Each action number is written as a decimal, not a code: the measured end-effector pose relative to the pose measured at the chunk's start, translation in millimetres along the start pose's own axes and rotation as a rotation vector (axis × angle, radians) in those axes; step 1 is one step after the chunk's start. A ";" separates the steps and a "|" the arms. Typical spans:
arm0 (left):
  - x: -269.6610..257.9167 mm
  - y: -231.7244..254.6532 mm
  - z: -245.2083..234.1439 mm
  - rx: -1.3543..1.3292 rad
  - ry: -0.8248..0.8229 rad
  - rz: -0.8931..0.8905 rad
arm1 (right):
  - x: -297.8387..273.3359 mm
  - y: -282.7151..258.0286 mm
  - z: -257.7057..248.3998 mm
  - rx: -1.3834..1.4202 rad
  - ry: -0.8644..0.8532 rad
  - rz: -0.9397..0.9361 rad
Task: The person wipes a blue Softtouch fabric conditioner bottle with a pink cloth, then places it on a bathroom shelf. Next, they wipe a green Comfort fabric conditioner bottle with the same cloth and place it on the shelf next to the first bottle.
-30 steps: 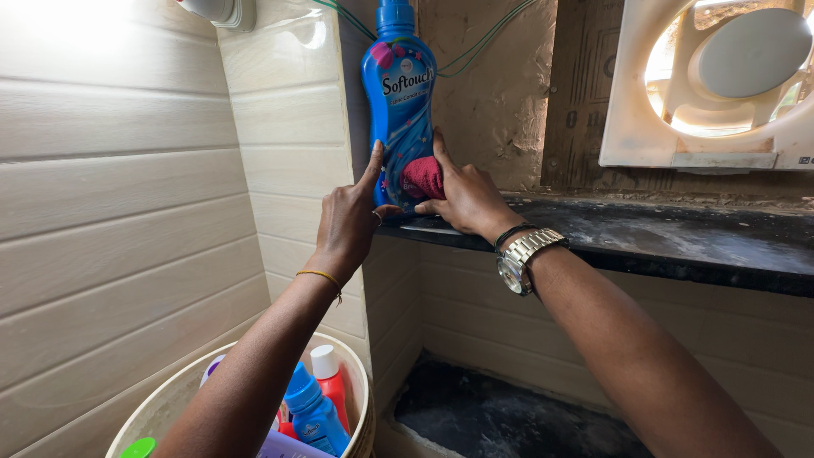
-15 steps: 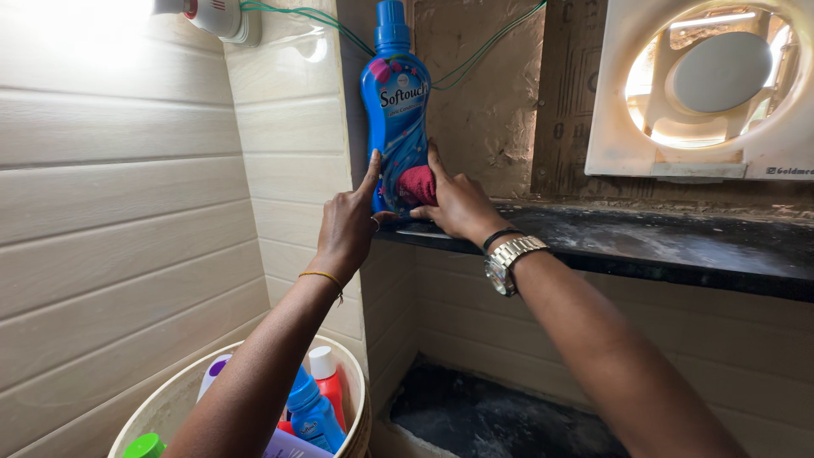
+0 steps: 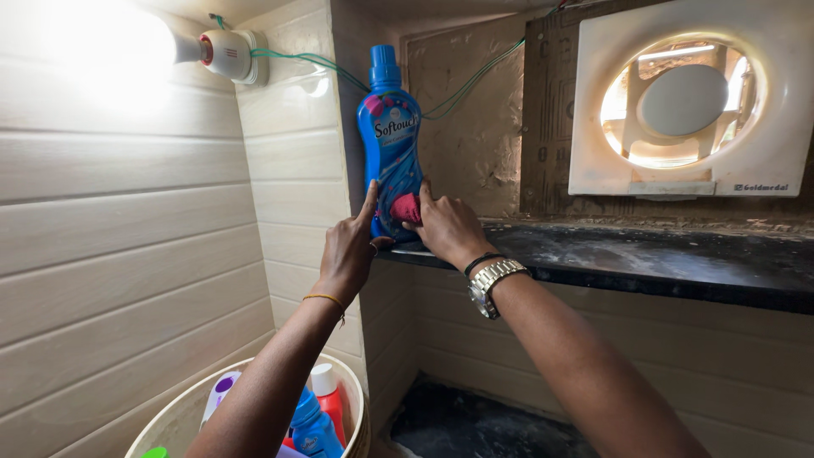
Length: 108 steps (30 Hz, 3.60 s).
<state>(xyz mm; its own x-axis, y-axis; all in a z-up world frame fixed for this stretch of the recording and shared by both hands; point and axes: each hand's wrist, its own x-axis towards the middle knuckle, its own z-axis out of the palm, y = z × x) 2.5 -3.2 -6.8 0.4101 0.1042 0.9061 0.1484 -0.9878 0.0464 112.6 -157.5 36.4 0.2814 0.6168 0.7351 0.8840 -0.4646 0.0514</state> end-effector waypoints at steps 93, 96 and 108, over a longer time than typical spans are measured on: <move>-208.0 -166.0 -198.7 -0.018 -1.365 -0.304 | -147.2 -188.3 124.7 0.740 -0.080 -0.196; -216.1 -148.3 -204.7 0.094 -1.365 -0.234 | -149.0 -188.8 130.1 0.714 -0.035 -0.242; -239.5 -159.3 -202.9 -0.003 -1.107 -0.278 | -156.9 -191.3 133.2 0.531 -0.008 -0.301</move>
<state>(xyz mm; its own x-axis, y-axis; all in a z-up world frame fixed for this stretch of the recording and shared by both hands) -302.0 105.8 -145.9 0.9321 0.3622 -0.0038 0.3563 -0.9149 0.1896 -50.9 -80.7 -178.8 -0.0087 0.6775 0.7354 0.9900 0.1095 -0.0892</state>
